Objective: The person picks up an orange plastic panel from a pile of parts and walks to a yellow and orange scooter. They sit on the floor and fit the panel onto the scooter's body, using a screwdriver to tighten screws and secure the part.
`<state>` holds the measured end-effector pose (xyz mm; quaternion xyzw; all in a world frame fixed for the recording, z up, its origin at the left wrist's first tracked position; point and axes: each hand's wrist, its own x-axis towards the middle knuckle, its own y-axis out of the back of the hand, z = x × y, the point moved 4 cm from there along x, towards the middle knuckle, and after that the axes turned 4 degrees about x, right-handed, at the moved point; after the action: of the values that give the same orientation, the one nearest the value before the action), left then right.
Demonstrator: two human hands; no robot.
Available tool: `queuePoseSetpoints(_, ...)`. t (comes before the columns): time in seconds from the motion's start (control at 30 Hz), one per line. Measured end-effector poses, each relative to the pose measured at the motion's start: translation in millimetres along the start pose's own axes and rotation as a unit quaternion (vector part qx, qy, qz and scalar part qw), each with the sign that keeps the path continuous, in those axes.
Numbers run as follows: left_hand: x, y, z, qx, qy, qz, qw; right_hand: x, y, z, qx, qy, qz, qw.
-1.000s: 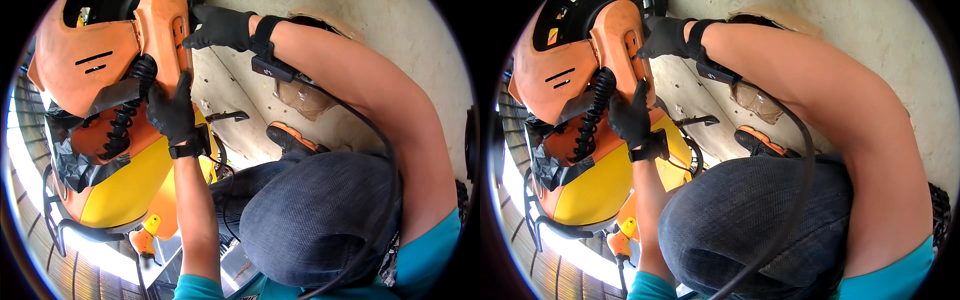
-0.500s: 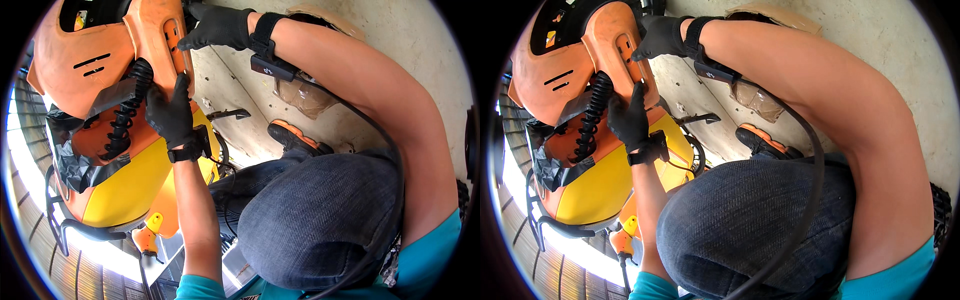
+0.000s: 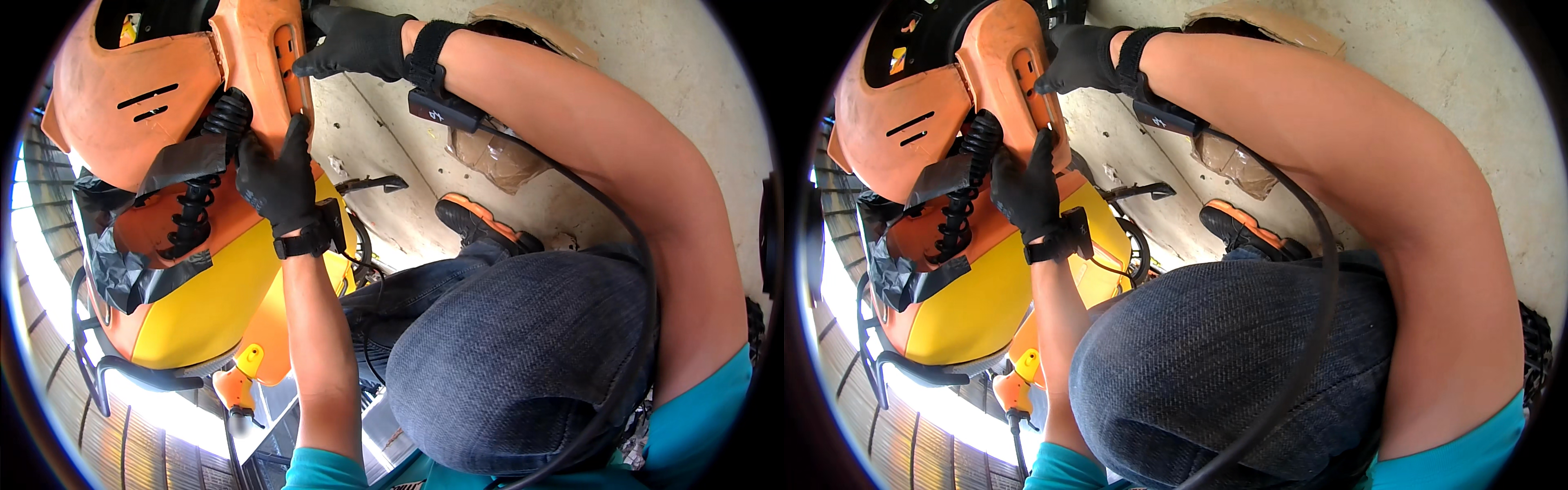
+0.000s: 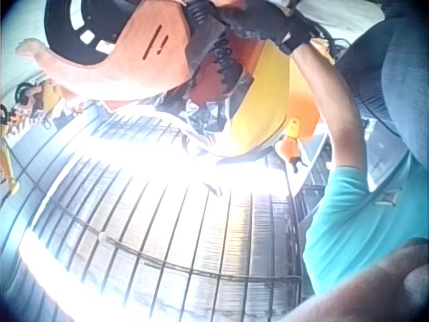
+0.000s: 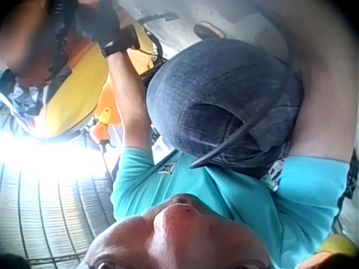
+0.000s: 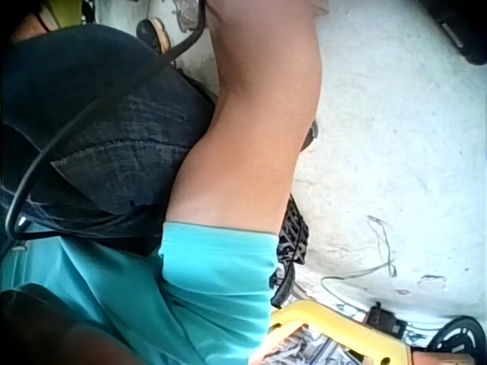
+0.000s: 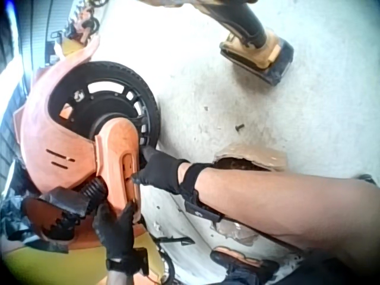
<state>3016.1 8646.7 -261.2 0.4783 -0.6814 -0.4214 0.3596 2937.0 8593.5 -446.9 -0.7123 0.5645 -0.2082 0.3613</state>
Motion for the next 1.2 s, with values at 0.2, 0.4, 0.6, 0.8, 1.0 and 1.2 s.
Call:
queuePoseSetpoints(0.2, 1, 3, -2, 0.023, 0.024, -0.016, 0.999, -23, 3, -16, 0.034, 0.012, -0.021, 0.999)
queuePoseSetpoints(0.4, -5, 0, -5, 0.027, 0.006, -0.022, 0.999, -27, 4, -21, 0.050, 0.038, -0.035, 0.997)
queuePoseSetpoints(0.6, -6, 1, -3, 0.005, 0.008, 0.009, 1.000, -24, 5, -20, 0.036, 0.064, -0.024, 0.997)
queuePoseSetpoints(0.8, -8, -3, -11, 0.016, 0.010, 0.011, 1.000, -16, 7, -11, 0.033, 0.019, -0.075, 0.996)
queuePoseSetpoints(1.0, 0, 1, -5, 0.047, -0.001, -0.004, 0.999, -2, 9, -6, 0.149, -0.017, -0.052, 0.987)
queuePoseSetpoints(1.2, -1, 1, -6, 0.009, -0.008, 0.011, 1.000, 0, 16, -23, 0.175, 0.015, -0.095, 0.980)
